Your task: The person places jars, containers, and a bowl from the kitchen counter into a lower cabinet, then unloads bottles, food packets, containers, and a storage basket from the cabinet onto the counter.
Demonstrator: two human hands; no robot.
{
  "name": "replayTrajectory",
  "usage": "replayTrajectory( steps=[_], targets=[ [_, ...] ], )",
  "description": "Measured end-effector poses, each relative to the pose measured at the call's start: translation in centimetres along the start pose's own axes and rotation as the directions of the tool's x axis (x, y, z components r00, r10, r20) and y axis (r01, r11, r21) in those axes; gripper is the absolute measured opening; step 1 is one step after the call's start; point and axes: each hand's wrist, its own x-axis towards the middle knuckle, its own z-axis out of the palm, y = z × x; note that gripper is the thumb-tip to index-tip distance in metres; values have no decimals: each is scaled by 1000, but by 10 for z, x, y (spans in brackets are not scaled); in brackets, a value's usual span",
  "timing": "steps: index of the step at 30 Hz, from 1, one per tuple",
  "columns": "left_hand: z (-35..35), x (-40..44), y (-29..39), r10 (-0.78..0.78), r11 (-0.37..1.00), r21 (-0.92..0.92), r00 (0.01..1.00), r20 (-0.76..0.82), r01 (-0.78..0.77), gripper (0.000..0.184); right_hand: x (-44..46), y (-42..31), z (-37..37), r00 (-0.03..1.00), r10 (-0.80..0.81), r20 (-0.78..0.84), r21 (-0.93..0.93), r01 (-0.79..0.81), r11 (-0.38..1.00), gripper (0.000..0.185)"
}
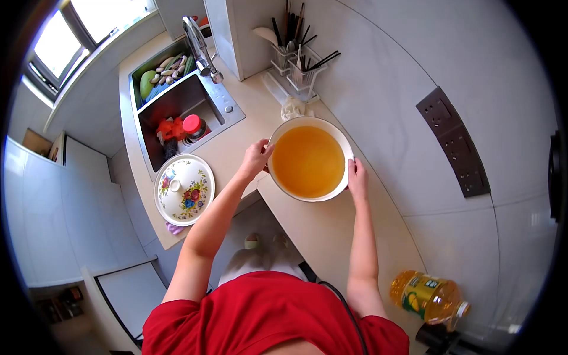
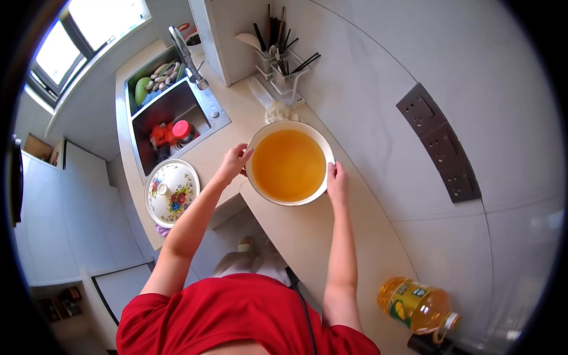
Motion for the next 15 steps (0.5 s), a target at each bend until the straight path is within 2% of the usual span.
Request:
replayTrajectory(
  steps=[3,6,8,10,13,15],
  targets=[
    [6,-5,2,0,998,67,1000,-17,1,31,-2,-1,2,997,-71,-6,69,72,995,28],
    [13,-8,1,63,991,121,994,-89,-52,29,2,5,7,989,-93,-113,191,113,975,24],
    [17,-9,-1,174,974,172,972,-160,-146,27,3,7,2,996,-81,-40,183,87,979,24],
    [19,-14,-4,193,968,199,963,-189,-154,27,2,7,-1,997,-71,31,173,65,983,24],
    [22,-19,-14,262,943,272,933,-245,-193,27,-1,4,-2,997,-53,55,185,42,982,24],
    [24,-27,-25,302,927,314,908,-290,-207,27,-5,0,-1,996,-82,-35,265,88,960,25]
  ],
)
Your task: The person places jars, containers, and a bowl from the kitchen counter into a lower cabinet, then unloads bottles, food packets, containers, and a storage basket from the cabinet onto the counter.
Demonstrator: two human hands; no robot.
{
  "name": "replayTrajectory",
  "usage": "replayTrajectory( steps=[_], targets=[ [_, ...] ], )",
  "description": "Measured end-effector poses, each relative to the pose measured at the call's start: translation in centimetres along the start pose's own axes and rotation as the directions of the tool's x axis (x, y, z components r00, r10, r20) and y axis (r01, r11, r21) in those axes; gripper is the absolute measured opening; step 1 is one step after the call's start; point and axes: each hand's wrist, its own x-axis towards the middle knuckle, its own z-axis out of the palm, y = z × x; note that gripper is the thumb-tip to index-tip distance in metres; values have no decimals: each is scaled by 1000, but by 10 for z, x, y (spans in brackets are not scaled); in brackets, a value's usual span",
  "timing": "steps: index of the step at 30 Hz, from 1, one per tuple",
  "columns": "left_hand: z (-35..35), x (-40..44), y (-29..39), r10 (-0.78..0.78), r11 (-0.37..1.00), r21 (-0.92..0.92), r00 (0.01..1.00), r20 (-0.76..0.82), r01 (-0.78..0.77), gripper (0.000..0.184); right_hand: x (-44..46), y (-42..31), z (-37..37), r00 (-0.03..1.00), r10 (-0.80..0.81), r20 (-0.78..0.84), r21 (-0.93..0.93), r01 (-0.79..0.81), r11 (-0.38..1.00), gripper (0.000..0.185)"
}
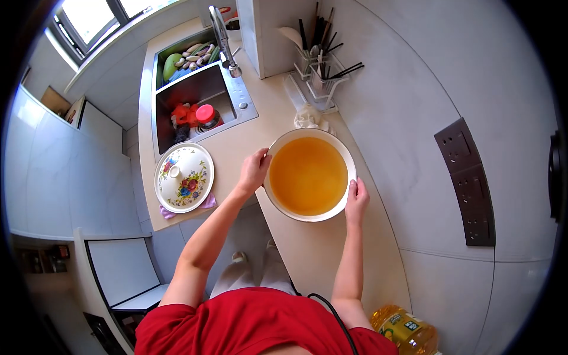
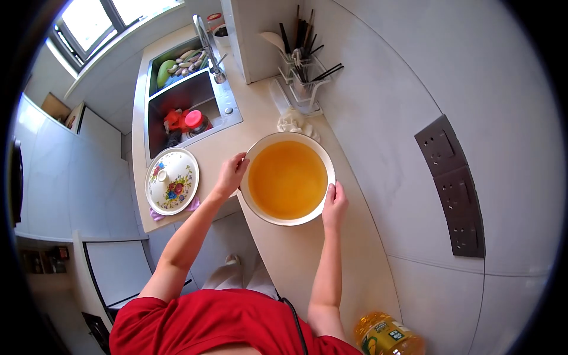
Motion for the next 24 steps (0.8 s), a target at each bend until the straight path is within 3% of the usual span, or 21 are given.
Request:
replayTrajectory(
  steps=[3,8,9,14,16,19,21,22,24],
  targets=[
    [-10,-23,5,-11,1000,-20,998,-64,10,26,-5,-20,-5,998,-10,63,-31,13,999,25],
    [-44,-82,23,-164,970,-208,973,-163,128,25,-26,-51,-7,988,-53,146,19,50,999,27],
    [-49,-96,14,-135,976,-196,970,-202,95,25,-33,-59,-9,979,4,202,47,-14,999,28],
    [-95,-195,30,-189,976,-176,907,-376,131,26,-84,-95,-12,919,-45,392,146,-14,989,31],
    [-110,-241,32,-143,988,-120,872,-469,97,25,-111,-107,-19,877,41,478,34,-65,997,32],
    [-131,-319,41,-182,979,-178,794,-580,94,25,-161,-122,-19,832,-126,541,147,54,988,35],
    [-134,-371,45,-205,978,-168,715,-668,124,24,-186,-133,-24,717,-152,680,166,51,985,36],
    [-133,-398,45,-212,977,-151,672,-709,148,24,-197,-127,-24,666,-248,703,210,139,968,35],
    [-133,-449,49,-217,974,-130,587,-780,187,22,-246,-166,-40,527,-260,809,278,47,960,32]
  ],
)
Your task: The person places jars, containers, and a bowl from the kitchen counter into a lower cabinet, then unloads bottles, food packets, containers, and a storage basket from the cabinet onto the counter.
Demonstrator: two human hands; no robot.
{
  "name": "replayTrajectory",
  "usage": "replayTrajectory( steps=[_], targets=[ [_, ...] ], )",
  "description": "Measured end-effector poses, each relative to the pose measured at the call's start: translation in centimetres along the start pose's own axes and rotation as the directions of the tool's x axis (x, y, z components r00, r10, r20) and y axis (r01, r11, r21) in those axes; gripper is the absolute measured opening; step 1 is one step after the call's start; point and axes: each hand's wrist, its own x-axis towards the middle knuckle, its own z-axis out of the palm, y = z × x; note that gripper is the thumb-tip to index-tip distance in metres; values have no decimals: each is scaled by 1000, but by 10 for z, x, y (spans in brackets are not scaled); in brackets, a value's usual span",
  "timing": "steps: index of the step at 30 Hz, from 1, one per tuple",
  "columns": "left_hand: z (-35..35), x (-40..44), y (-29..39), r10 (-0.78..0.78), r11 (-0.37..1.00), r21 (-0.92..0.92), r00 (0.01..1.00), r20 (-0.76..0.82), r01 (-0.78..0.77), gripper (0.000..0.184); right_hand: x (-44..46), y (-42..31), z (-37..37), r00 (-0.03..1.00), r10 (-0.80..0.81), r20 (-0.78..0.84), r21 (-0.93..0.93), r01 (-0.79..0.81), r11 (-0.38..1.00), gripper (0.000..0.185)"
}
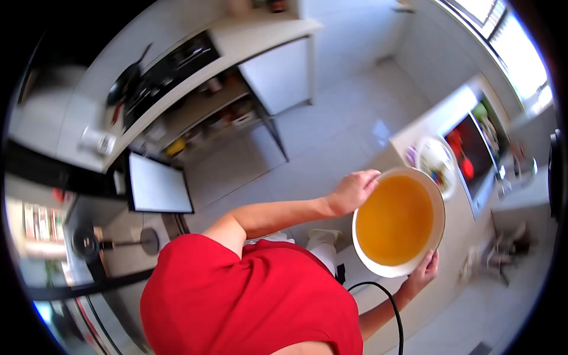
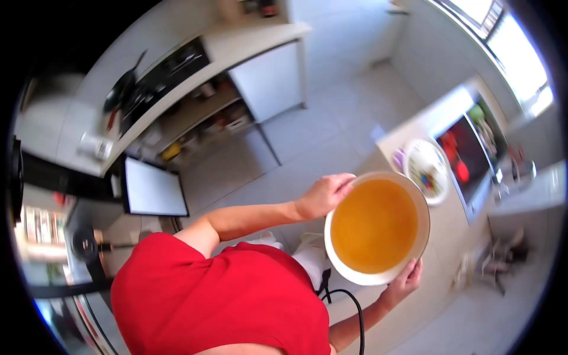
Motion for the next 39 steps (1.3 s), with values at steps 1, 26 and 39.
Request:
replayTrajectory(
  steps=[1,26,39],
  targets=[
    [-31,-15,-5,-18,999,25,997,-77,20,22,-5,3,18,999,1,51,8,-1,1000,32],
    [-461,-268,-245,-187,802,130,452,-872,583,24,-184,-11,590,465,-264,845,86,369,925,23],
    [-612,-273,-474,-442,736,-163,284,-851,657,30,-236,64,875,367,-271,890,140,345,928,21]
  ],
)
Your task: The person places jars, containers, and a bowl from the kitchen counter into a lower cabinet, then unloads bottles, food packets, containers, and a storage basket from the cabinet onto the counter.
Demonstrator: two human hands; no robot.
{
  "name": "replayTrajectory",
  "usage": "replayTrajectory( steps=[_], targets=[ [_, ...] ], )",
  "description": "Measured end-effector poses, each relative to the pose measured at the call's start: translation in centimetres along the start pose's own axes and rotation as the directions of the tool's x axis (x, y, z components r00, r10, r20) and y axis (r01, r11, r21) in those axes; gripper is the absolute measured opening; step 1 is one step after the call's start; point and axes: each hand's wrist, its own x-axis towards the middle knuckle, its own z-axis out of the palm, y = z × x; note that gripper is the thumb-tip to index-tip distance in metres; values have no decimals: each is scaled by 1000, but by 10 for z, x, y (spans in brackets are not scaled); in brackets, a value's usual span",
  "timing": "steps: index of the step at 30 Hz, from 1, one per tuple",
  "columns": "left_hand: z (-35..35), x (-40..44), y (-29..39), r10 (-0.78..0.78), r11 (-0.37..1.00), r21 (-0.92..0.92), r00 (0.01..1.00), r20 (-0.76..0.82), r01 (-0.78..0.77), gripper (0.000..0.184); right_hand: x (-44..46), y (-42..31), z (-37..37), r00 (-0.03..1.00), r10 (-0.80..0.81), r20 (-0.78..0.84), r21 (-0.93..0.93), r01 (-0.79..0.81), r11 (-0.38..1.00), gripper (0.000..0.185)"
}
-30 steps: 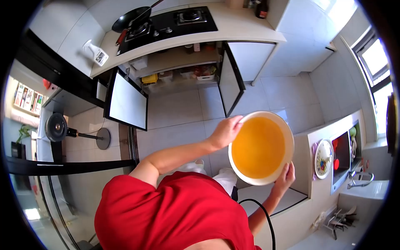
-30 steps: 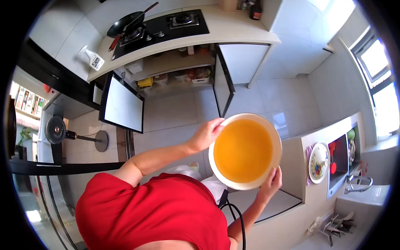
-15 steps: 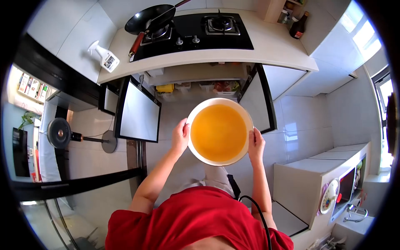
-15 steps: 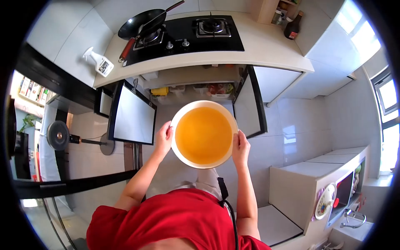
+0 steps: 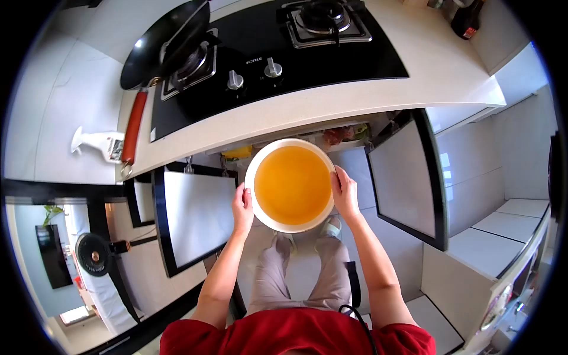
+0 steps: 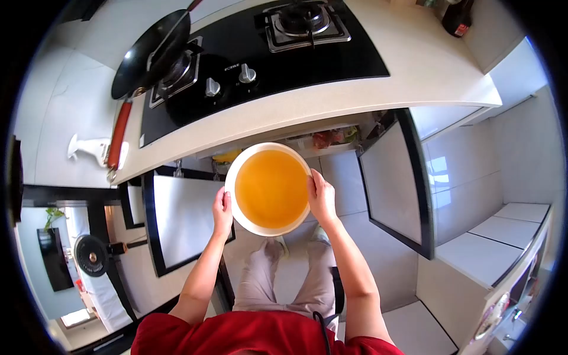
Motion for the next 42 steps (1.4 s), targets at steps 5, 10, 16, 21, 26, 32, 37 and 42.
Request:
replayTrajectory(
  steps=[5,10,16,21,26,32,37,42],
  targets=[
    [14,76,-44,-35,999,-13,999,12,35,28,55,54,74,998,-65,-28,-3,65,998,18],
    [21,140,-80,-30,995,-97,998,-46,25,26,111,99,137,975,-218,-32,-27,217,976,14],
    [20,202,-109,-23,992,-128,999,-48,17,25,158,109,182,973,-229,26,-96,231,968,18],
    [23,244,-148,90,980,-173,994,-59,-99,21,191,133,212,962,-266,64,-101,272,957,20],
    [19,258,-148,34,991,-134,999,25,-31,25,211,149,231,940,-339,32,-6,340,941,20],
    [22,289,-160,136,982,-128,989,-56,-142,25,247,165,251,909,-413,50,78,409,909,21],
    [25,303,-164,94,983,-149,993,-77,-105,26,259,150,255,965,-222,139,208,191,959,25],
    [30,308,-160,62,980,-172,974,-216,-100,26,272,143,265,967,-88,239,285,17,958,23]
  ],
)
